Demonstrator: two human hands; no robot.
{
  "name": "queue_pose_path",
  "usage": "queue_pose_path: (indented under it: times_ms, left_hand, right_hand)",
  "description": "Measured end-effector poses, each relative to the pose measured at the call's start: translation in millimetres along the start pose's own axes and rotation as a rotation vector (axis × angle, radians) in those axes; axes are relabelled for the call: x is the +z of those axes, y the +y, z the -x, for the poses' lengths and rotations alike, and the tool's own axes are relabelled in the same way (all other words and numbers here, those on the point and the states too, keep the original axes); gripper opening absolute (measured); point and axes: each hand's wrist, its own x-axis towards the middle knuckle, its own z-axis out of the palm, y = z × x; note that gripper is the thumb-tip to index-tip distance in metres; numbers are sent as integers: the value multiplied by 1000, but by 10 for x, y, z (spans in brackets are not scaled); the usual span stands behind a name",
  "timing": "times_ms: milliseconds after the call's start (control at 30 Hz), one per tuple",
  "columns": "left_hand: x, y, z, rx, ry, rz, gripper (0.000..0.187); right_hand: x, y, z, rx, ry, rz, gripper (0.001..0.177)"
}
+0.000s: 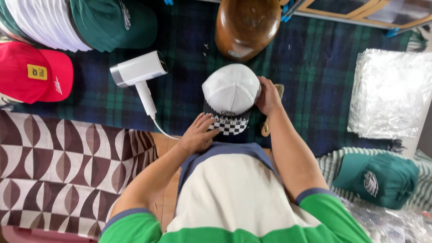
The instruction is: Brushing a checkered baseball cap with a small wooden brush to clean it.
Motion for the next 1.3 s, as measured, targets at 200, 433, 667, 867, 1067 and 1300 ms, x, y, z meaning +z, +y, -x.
queue_pose_path:
  times_ms: [200, 433, 667, 867, 1067, 1300]
  left_hand:
    - [-69, -1150, -701, -1219, -2, 1110, 45]
    - [-227, -1032, -1253, -1356, -53, 1251, 54]
    - [-1062, -725, -2191, -961, 270, 1500, 24]
    - [-849, -1212, -3211, -795, 358, 1161, 25]
    - [-437, -1267, -3453, -804, 506, 1048, 30]
    - [-349, -1309, -3505, -735, 400, 818, 42]
  right_hand:
    - [81, -14, 10, -116, 19, -9, 12]
    - [243, -245, 604, -252, -214, 153, 3]
    - [668, -1124, 831, -588, -380, 171, 11]
    - [1303, -1911, 431, -769, -235, 178, 8]
    - [1469, -1912, 285, -886, -125, 316, 18]
    - [1568, -1878, 452, -1003, -221, 613, 40]
